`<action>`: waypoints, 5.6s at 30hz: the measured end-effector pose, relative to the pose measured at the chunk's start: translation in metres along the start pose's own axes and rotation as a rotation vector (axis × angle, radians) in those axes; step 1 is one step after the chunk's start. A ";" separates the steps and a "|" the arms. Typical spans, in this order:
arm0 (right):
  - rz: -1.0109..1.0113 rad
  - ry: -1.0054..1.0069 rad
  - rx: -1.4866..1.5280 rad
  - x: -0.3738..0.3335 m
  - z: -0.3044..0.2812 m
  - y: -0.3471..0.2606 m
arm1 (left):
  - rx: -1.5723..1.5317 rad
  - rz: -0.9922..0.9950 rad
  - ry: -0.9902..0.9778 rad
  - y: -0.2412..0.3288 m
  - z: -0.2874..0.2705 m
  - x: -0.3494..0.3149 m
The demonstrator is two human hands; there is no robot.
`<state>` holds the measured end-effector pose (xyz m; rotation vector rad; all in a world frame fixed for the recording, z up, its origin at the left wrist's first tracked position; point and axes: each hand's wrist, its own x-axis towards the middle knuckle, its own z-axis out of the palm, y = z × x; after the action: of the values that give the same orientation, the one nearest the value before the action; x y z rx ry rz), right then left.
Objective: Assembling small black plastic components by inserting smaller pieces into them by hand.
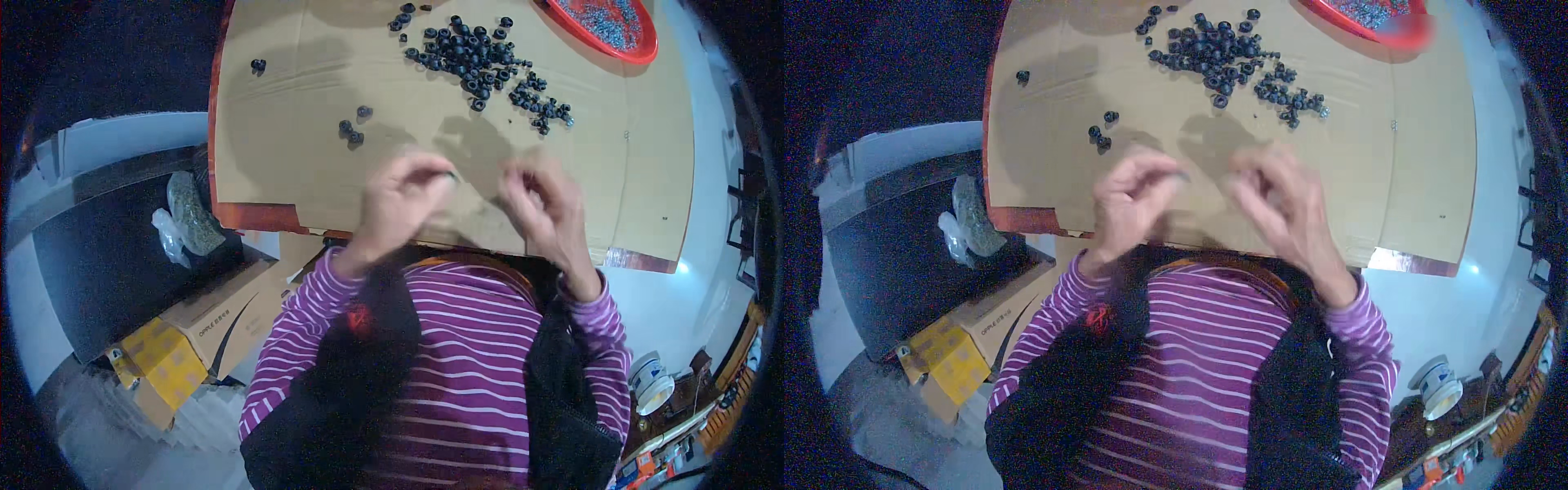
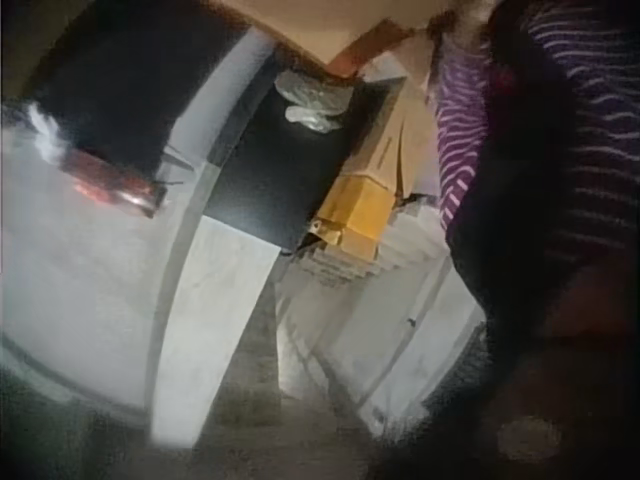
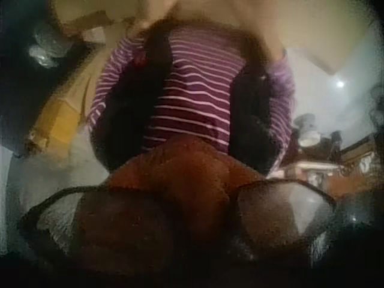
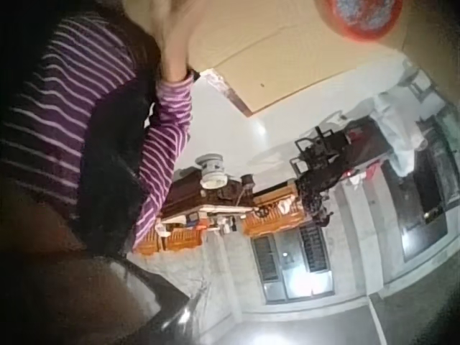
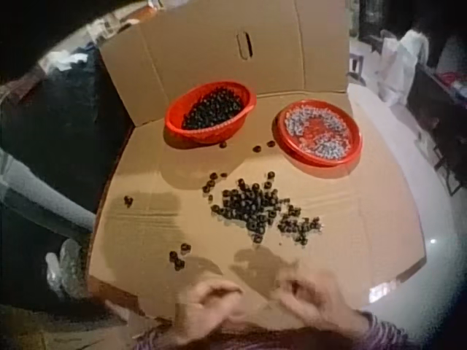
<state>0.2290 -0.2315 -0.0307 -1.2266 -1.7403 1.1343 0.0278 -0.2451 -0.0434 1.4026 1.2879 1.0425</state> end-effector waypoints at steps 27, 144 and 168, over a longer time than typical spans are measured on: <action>-0.263 0.098 -0.076 -0.018 0.011 0.023 | -0.706 -0.491 -0.344 -0.019 0.039 0.012; 0.029 0.374 0.348 -0.062 -0.020 0.030 | -0.767 -0.417 -0.321 0.021 0.090 0.010; 0.157 0.347 0.614 -0.059 -0.016 0.025 | -0.572 -0.331 -0.302 0.025 0.090 0.012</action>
<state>0.2687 -0.2799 -0.0518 -1.0945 -0.9473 1.3221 0.1217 -0.2413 -0.0371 0.8365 0.8663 0.8410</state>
